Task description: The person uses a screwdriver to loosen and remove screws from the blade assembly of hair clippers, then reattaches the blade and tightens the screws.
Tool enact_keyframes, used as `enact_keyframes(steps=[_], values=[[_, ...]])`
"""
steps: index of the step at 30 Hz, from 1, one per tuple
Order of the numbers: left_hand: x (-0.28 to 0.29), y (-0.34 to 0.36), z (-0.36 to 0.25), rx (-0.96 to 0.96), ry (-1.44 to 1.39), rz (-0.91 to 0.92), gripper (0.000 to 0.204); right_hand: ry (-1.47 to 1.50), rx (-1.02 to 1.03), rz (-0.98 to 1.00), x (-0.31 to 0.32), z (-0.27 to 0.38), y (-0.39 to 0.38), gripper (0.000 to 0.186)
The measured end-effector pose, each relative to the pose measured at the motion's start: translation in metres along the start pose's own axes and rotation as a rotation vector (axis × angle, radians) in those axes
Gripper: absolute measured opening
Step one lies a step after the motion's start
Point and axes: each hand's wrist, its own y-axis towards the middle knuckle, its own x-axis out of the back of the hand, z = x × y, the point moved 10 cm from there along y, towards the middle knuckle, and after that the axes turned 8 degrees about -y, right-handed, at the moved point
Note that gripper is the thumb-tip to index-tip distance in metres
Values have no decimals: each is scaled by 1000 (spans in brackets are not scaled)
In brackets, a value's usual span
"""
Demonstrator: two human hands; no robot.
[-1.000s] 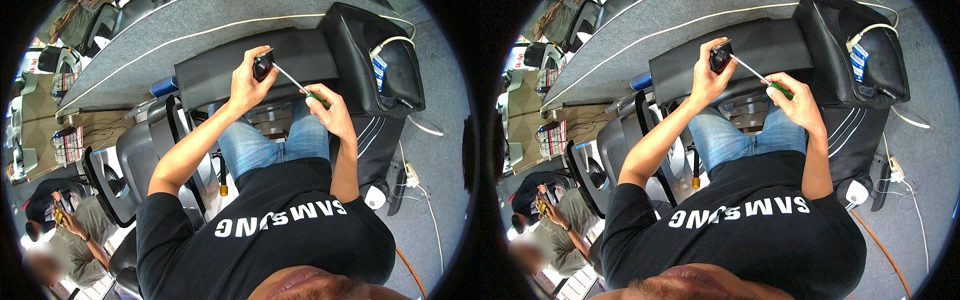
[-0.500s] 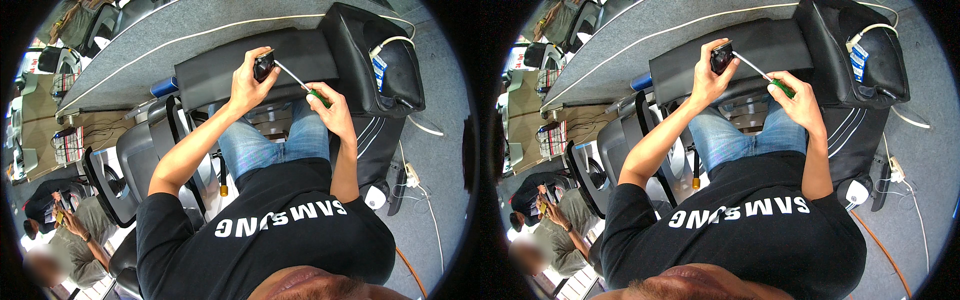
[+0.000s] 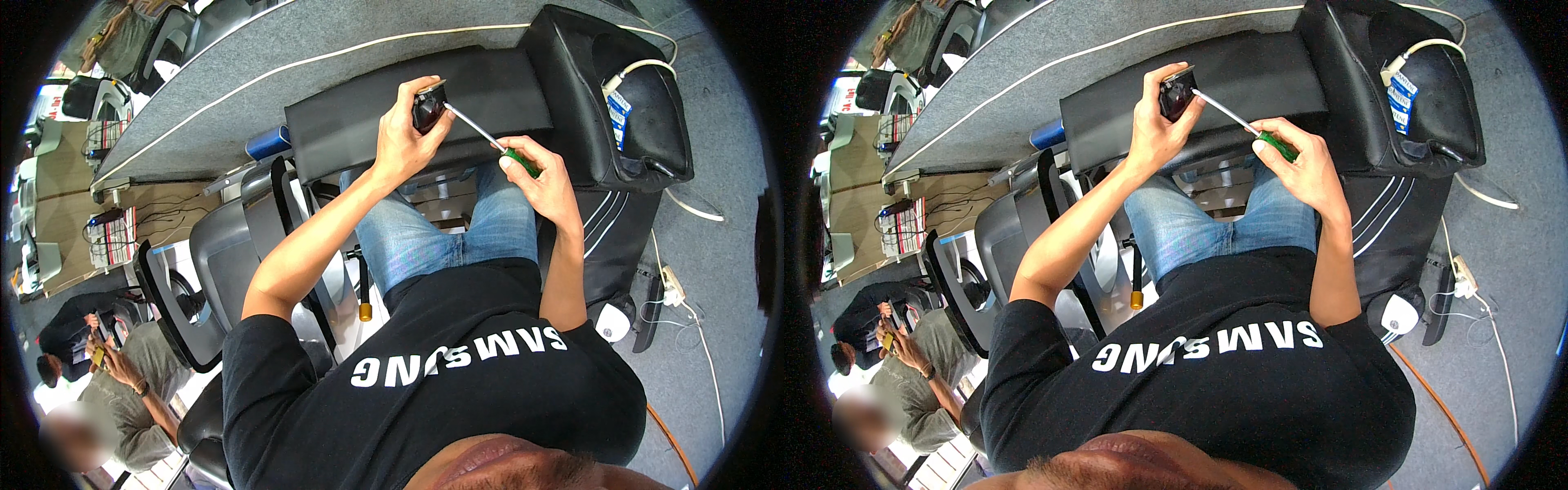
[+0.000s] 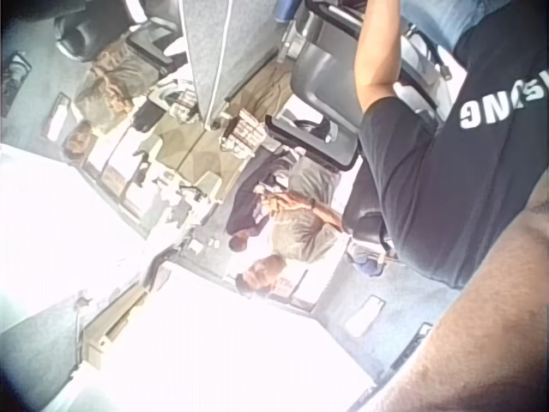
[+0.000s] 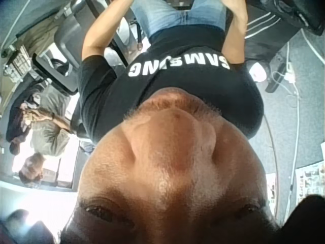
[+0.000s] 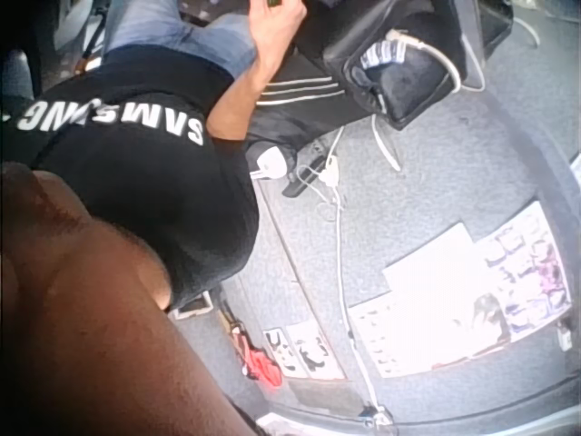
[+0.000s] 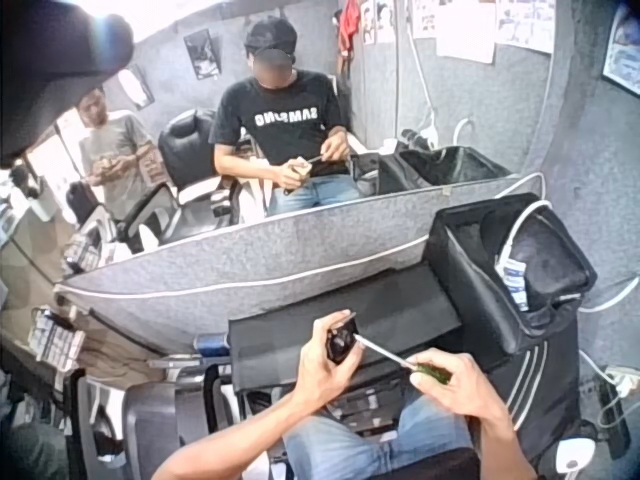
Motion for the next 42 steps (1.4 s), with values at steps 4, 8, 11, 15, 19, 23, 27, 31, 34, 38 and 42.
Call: enact_keyframes(steps=[4, 8, 11, 15, 19, 23, 27, 31, 34, 38, 42], values=[[0, 1, 0, 13, -7, -1, 54, -82, 57, -69, 7, 10, 0, 32], [1, 2, 2, 38, 0, -10, 53, -102, 85, -107, 11, 15, 1, 33], [5, 1, -1, -3, 11, -43, 53, -76, 50, -66, 8, 15, 3, 33], [1, 2, 0, 15, 27, -9, 55, -70, -9, -63, 5, 5, 0, 29], [2, -1, -6, 19, 34, -4, 53, 144, -90, 102, -17, -14, 6, 19], [-6, -1, -13, -29, 72, 44, 52, 200, 100, -153, -30, 3, 21, 22], [-12, -7, -3, 78, 62, 153, 57, 166, 228, -365, -45, 31, 36, 27], [-8, -5, 0, 109, 60, 116, 55, 129, 180, -447, -48, 35, 44, 19], [-7, -4, 1, 91, 50, 97, 56, 114, 213, -516, -45, 35, 46, 16], [-7, -4, 2, 100, 14, 78, 55, 98, 220, -525, -44, 28, 46, 17], [-5, -4, 0, 82, 26, 68, 54, 122, 168, -472, -47, 25, 46, 18]])
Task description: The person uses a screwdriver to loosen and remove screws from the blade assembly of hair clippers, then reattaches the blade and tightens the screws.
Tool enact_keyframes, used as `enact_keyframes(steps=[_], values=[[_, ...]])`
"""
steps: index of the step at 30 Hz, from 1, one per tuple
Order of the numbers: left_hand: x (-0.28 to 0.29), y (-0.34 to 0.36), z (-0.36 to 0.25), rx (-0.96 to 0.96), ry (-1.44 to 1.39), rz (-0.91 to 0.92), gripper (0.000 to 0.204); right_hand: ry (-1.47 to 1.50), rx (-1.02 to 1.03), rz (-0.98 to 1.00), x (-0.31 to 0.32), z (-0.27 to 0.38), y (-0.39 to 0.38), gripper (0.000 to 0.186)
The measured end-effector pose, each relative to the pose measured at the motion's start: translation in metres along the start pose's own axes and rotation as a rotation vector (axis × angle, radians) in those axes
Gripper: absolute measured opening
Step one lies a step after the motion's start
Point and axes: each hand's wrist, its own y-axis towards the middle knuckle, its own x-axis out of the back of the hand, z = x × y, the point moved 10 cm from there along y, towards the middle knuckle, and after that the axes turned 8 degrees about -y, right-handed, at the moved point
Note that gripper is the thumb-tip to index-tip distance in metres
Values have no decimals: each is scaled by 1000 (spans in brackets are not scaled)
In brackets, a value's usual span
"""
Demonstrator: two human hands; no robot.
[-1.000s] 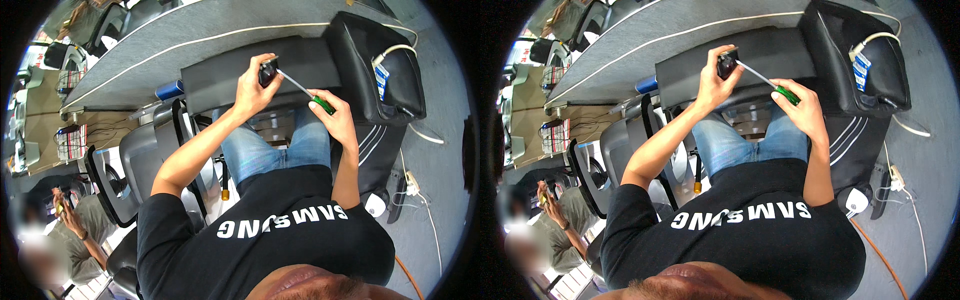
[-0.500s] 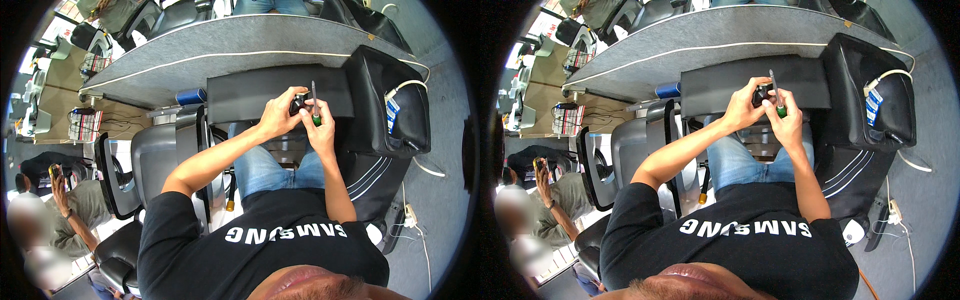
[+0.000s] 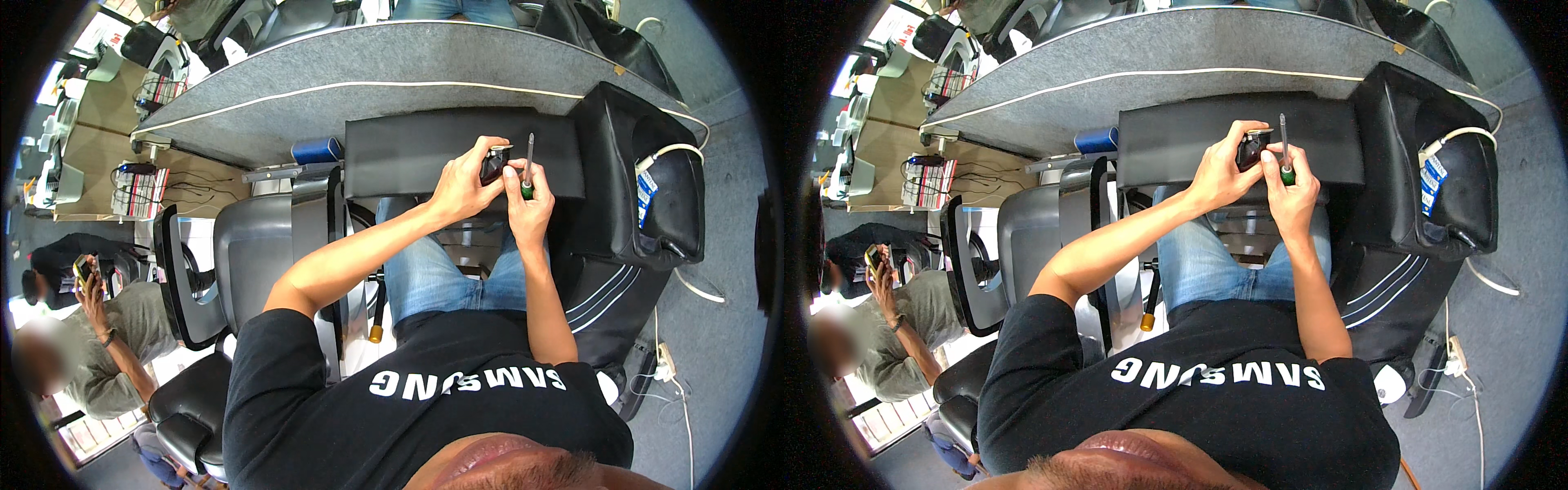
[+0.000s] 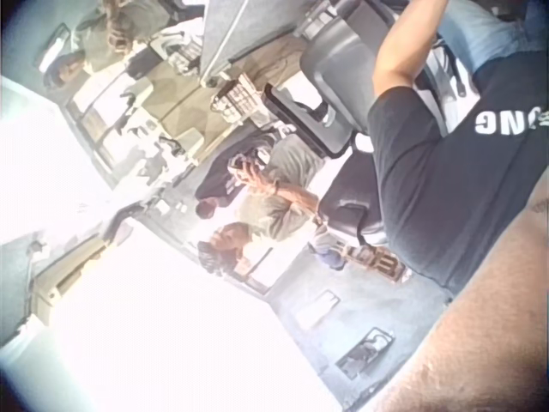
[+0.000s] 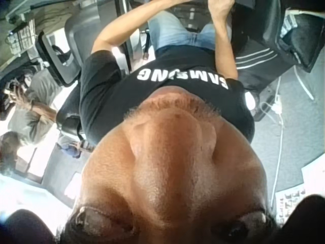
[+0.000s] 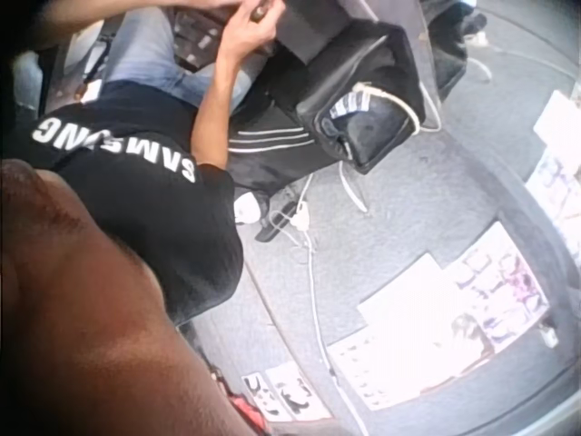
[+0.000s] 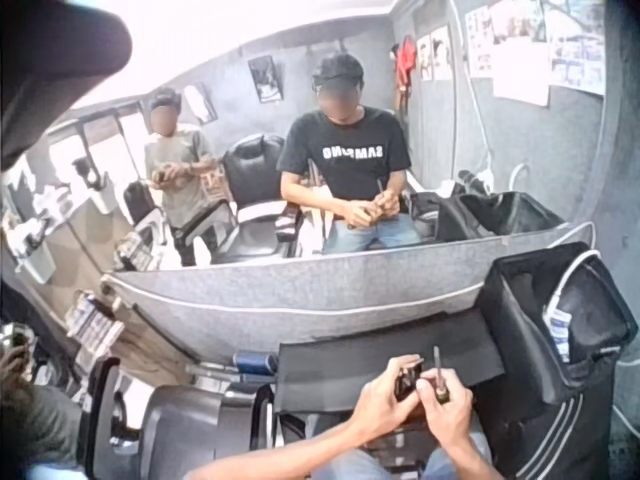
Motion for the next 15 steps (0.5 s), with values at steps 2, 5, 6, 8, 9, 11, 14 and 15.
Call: enact_keyframes(steps=[2, 5, 6, 8, 9, 11, 14, 15], values=[[0, 1, 0, -11, -1, 0, 54, 5, 15, 12, -1, 0, 1, 19], [0, 1, 1, -5, -13, -3, 53, 5, 71, 18, -1, 0, 5, 20], [0, 1, 1, 2, -19, -3, 53, 4, 96, 19, -1, 1, 6, 21], [1, 1, 3, 14, -28, -6, 53, 21, 64, 54, -4, -2, 7, 22], [1, 1, 4, 15, -32, -6, 52, 30, 47, 72, -5, -4, 7, 23], [-1, 2, 6, 17, -43, -2, 51, 24, 62, 65, -5, -3, 7, 23], [-3, 1, 4, 4, -68, 11, 50, 39, 112, 44, -8, -9, 9, 23], [-5, 0, 6, 28, -68, 28, 49, 48, 133, 34, -8, -10, 10, 23]])
